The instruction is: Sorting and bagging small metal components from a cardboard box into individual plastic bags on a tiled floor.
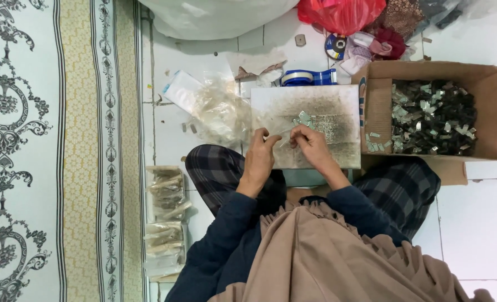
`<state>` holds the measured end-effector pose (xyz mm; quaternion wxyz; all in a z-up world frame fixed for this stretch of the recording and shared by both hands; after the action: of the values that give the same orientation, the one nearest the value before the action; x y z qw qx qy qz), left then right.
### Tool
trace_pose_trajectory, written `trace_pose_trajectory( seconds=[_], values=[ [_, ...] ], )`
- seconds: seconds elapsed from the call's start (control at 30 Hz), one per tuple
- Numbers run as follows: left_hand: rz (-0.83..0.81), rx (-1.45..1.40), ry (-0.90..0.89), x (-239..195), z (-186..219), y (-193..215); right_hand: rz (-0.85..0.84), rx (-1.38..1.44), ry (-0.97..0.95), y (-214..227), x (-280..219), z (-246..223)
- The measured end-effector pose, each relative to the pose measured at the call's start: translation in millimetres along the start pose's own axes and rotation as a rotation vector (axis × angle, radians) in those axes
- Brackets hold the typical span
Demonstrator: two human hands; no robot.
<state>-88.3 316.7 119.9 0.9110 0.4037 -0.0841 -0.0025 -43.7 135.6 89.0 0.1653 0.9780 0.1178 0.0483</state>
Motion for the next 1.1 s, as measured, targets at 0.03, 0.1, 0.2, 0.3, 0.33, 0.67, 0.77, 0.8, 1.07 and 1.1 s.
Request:
trace_pose_trajectory(
  seconds=[0.03, 0.1, 0.2, 0.3, 0.33, 0.67, 0.77, 0.8, 1.07, 1.1],
  values=[
    [-0.001, 0.001, 0.0, -1.3, 1.4, 1.0, 0.0, 0.001, 0.0, 1.2, -1.0, -6.4],
    [-0.029, -0.031, -0.004, -3.1, 4.7, 2.2, -0.054, -0.136, 0.155, 3.2, -2.1, -22.2],
    [0.005, 0.021, 0.014, 3.3, 5.8, 6.7, -0.08, -0.405, 0.245, 3.8, -7.4, -16.6],
    [0.027, 0.085, -0.002, 9.7, 5.0, 7.8, -0.009, -0.185, 0.19, 3.1, -3.4, -7.4],
    [0.029, 0.087, 0.0, 11.1, 5.5, 7.6, -0.011, -0.183, 0.192, 5.2, -0.3, -2.2],
    [0.03, -0.175, 0.054, 14.1, 19.0, 30.6, 0.178, 0.036, 0.086, 11.1, 26.3, 44.1],
    [0.007, -0.179, 0.094, 15.1, 15.8, 33.4, -0.009, -0.578, 0.19, -1.5, 26.7, 49.2],
    [-0.007, -0.178, 0.096, 15.8, 14.9, 32.1, -0.129, -0.876, 0.206, -7.8, 24.8, 48.6],
    [-0.035, -0.189, 0.112, 14.4, 6.9, 16.0, 0.022, -0.923, 0.321, -10.8, 3.3, 84.4],
    [-0.044, -0.192, 0.109, 15.2, 9.0, 16.6, 0.052, -0.911, 0.311, -8.1, 0.2, 89.8]
  ],
)
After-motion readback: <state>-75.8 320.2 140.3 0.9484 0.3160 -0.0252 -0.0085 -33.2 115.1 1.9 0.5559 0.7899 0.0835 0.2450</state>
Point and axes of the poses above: each hand's wrist, its own x-axis towards the middle knuckle, its own y-axis out of the back of the hand, z = x × y, the point moved 2 cm from there along x, towards the middle knuckle, and after that the axes turned 2 degrees about y, right-handed, at the moved point
